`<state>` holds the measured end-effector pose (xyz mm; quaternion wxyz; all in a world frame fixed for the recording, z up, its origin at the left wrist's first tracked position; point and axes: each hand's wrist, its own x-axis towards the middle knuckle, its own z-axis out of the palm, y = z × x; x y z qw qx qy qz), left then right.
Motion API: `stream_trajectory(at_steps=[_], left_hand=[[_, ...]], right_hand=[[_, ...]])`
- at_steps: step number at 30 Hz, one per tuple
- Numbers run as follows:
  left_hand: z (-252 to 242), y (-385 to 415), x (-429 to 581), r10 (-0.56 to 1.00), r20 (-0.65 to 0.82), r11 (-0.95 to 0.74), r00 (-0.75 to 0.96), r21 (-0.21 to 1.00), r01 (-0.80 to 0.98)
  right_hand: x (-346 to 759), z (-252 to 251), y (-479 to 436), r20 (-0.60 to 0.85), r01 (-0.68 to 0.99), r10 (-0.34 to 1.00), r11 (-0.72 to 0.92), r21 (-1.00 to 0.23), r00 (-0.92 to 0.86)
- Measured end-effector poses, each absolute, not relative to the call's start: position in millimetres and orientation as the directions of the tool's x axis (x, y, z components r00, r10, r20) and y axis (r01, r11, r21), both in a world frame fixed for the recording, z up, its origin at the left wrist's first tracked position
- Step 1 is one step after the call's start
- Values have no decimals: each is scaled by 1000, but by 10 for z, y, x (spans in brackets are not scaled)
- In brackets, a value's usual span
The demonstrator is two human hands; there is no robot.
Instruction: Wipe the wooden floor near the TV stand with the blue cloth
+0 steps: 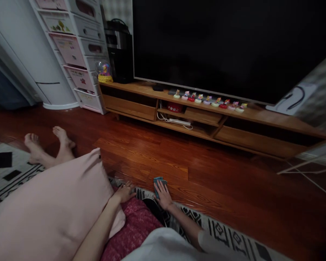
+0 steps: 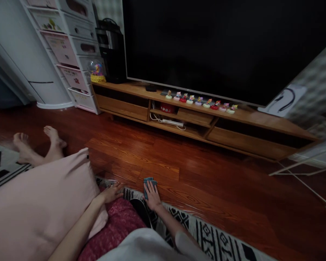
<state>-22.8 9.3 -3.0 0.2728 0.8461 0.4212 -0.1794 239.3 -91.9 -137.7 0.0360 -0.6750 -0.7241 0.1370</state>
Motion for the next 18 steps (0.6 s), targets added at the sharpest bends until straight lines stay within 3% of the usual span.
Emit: stream_trajectory(at_steps=[6, 14, 18], left_hand=[[12, 84, -225, 612, -544, -491, 574, 308, 815], [89, 75, -202, 614, -554, -499, 562, 279, 820], [93, 73, -195, 617, -551, -492, 561, 286, 822]], right_hand=[[2401, -1365, -752, -95, 969, 993, 42, -242, -67], [2261, -943, 122, -197, 940, 969, -200, -277, 148], [2260, -1005, -143, -188, 947, 981, -102, -306, 45]])
